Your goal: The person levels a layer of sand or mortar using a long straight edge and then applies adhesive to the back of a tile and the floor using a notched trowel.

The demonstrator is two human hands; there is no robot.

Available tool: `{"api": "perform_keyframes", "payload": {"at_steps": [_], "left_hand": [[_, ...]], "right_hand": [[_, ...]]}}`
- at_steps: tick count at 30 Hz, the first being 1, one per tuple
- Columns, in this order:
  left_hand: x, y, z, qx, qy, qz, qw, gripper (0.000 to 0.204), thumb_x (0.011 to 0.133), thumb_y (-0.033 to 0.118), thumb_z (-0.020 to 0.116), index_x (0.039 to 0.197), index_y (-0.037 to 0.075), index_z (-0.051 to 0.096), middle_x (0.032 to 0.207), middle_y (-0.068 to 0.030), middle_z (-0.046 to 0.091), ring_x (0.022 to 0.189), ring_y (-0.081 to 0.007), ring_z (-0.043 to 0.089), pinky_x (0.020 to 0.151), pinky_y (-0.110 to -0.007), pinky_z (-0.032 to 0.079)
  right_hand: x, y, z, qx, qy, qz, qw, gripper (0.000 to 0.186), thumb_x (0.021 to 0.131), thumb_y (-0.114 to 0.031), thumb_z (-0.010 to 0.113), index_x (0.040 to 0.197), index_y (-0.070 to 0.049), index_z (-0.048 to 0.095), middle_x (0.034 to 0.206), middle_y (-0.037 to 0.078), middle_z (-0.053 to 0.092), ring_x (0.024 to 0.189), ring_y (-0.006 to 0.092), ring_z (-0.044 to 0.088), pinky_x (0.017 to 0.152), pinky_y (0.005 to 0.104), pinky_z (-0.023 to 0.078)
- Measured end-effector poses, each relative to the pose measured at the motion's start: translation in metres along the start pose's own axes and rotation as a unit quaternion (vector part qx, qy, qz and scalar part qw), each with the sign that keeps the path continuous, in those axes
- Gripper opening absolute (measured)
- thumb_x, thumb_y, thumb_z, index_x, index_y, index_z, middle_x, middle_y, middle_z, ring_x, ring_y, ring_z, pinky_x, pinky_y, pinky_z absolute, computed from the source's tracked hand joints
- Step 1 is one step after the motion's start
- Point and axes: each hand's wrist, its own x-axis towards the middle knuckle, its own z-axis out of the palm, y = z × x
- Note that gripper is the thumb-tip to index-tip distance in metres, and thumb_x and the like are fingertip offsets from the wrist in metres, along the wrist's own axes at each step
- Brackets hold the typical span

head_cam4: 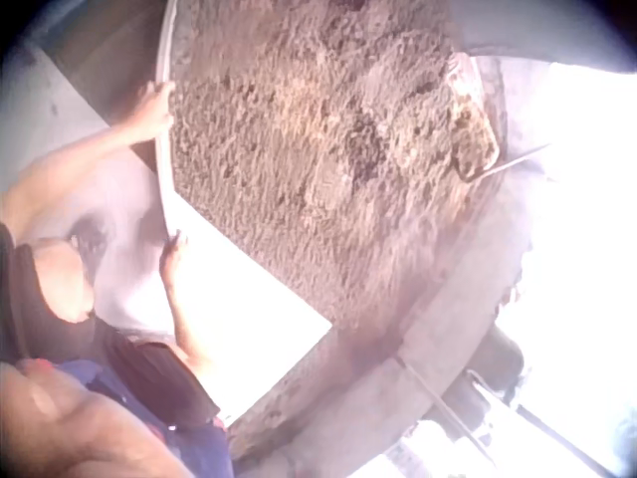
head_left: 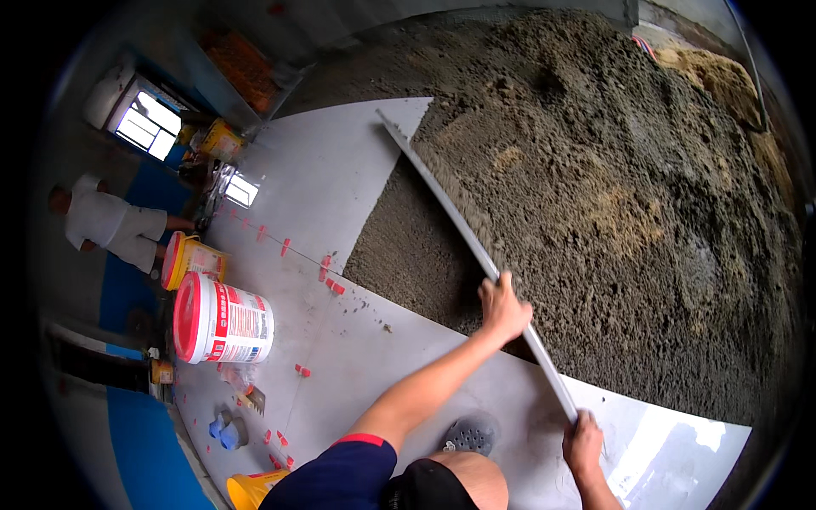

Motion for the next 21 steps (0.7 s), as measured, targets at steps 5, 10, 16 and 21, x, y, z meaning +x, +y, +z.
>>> {"api": "perform_keyframes", "payload": {"at_steps": [5,10,16,21], "left_hand": [[0.057,0.028,-0.007,-0.002,0.008,0.066,0.998,0.054,0.075,0.016,0.069,0.12,0.003,0.042,0.115,-0.0342,0.044,0.113,-0.0488,0.044,0.102,-0.053,0.037],[-0.03,0.039,0.017,-0.073,0.002,0.13,0.989,0.052,0.078,0.021,0.071,0.121,0.01,0.046,0.11,-0.0268,0.043,0.106,-0.0424,0.044,0.092,-0.053,0.038],[-0.139,0.052,0.035,-0.092,-0.116,0.223,0.963,0.049,0.081,0.038,0.077,0.116,0.011,0.053,0.105,-0.0259,0.043,0.099,-0.0414,0.041,0.091,-0.051,0.037],[-0.159,0.078,0.067,-0.085,-0.175,0.209,0.958,0.051,0.083,0.039,0.075,0.114,0.007,0.051,0.104,-0.0317,0.042,0.098,-0.0409,0.038,0.09,-0.052,0.036]], "right_hand": [[0.028,-0.015,0.009,0.036,0.018,-0.002,0.999,0.019,0.084,-0.007,0.063,0.1,-0.001,0.055,0.092,0.025,0.063,0.075,0.0481,0.062,0.067,0.0555,0.051],[-0.052,0.027,0.002,0.054,-0.022,0.017,0.998,0.039,0.081,-0.016,0.071,0.113,0.002,0.057,0.096,0.025,0.063,0.077,0.0445,0.063,0.069,0.0519,0.052],[-0.187,0.14,0.024,0.099,0.053,-0.011,0.994,0.053,0.086,0.003,0.064,0.136,0.002,0.048,0.084,0.018,0.055,0.06,0.0261,0.048,0.06,0.0422,0.045],[-0.229,0.178,0.017,0.102,0.018,0.093,0.99,0.06,0.081,0.01,0.059,0.138,-0.006,0.049,0.093,0.019,0.058,0.063,0.0277,0.051,0.062,0.0418,0.047]]}}
